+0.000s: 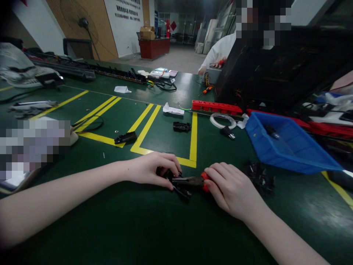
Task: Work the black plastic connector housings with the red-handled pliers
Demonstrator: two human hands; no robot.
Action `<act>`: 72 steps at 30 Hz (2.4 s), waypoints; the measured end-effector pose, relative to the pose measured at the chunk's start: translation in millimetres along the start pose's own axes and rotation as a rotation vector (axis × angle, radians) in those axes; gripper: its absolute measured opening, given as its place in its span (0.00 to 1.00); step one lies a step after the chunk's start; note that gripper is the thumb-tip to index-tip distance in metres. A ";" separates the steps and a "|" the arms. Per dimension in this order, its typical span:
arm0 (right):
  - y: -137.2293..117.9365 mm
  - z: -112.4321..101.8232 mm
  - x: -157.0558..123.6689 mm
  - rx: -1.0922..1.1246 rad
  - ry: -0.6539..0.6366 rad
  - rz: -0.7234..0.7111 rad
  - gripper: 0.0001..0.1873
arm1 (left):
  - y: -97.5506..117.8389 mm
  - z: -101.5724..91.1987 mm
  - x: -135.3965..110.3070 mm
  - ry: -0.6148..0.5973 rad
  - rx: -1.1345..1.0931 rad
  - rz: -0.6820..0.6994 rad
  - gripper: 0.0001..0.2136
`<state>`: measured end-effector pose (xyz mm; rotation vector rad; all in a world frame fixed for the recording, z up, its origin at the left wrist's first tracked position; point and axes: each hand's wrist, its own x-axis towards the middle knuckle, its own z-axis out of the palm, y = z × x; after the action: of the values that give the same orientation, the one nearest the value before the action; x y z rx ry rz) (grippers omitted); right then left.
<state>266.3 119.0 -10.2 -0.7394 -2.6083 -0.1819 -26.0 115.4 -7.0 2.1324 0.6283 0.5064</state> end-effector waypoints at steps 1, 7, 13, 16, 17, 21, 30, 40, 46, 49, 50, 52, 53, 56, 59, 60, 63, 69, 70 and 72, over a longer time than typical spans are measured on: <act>1.3 1.1 -1.2 0.004 0.000 0.006 0.10 | 0.5 0.0 -0.1 -0.001 0.004 -0.005 0.13; 1.1 -2.2 1.5 -0.030 0.023 -0.026 0.09 | 5.6 1.6 -2.0 0.011 0.134 -0.024 0.13; -1.7 -6.0 6.1 -0.061 0.031 -0.051 0.09 | 8.5 2.7 -2.6 0.006 0.249 0.046 0.11; 0.2 -3.2 3.7 -0.064 0.023 -0.052 0.08 | 10.4 1.9 -2.7 -0.004 0.270 0.048 0.11; 1.0 -1.9 2.6 -0.064 0.019 -0.050 0.08 | 11.0 1.5 -2.8 -0.009 0.270 0.040 0.10; 3.6 2.1 -1.0 -0.055 0.001 -0.033 0.08 | 12.5 0.5 -3.0 -0.022 0.270 0.028 0.11; -1.5 -3.2 4.6 -0.047 0.003 -0.023 0.10 | 7.7 2.7 -1.8 -0.008 0.262 0.019 0.11; -4.4 -6.2 5.1 -0.082 0.034 -0.040 0.10 | 6.7 3.3 -2.3 0.006 0.216 0.036 0.12; -5.3 -6.9 4.6 -0.090 0.041 -0.040 0.10 | 5.3 3.3 -1.6 0.000 0.216 0.044 0.11; -4.1 -5.6 3.7 -0.089 0.031 -0.042 0.10 | 5.2 3.1 -1.6 0.005 0.206 0.039 0.11; -3.9 -5.3 3.6 -0.083 0.028 -0.043 0.10 | 5.4 3.0 -1.7 0.004 0.200 0.032 0.11; -3.7 -4.8 3.6 -0.073 0.024 -0.044 0.10 | 5.6 3.0 -1.8 -0.002 0.188 0.019 0.11; -3.7 -4.7 3.7 -0.071 0.022 -0.045 0.10 | 5.7 3.0 -1.7 -0.004 0.183 0.015 0.11; -4.4 -4.9 4.6 -0.079 0.023 -0.049 0.11 | 5.6 3.0 -1.4 -0.004 0.179 0.023 0.11; -5.0 -5.0 5.4 -0.094 0.030 -0.055 0.11 | 5.2 2.8 -1.1 -0.010 0.174 0.021 0.11; -5.2 -5.0 5.4 -0.098 0.031 -0.055 0.11 | 5.0 2.7 -1.1 -0.013 0.171 0.018 0.11; -5.4 -4.8 5.3 -0.098 0.018 -0.045 0.11 | 4.3 2.8 -1.1 -0.018 0.155 0.005 0.11; -5.4 -3.9 4.5 -0.066 0.002 -0.010 0.12 | 5.9 3.6 -1.0 0.002 0.165 0.004 0.12; -5.4 -3.4 4.2 -0.059 -0.003 -0.002 0.12 | 6.7 3.6 -1.0 0.002 0.166 0.006 0.12; -5.3 -2.5 3.6 -0.053 -0.007 0.009 0.12 | 8.0 3.5 -0.8 -0.001 0.165 0.005 0.11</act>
<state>261.7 115.6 -6.5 -0.7709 -2.6150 -0.2467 -22.7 108.6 -2.6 2.2895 0.6843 0.4698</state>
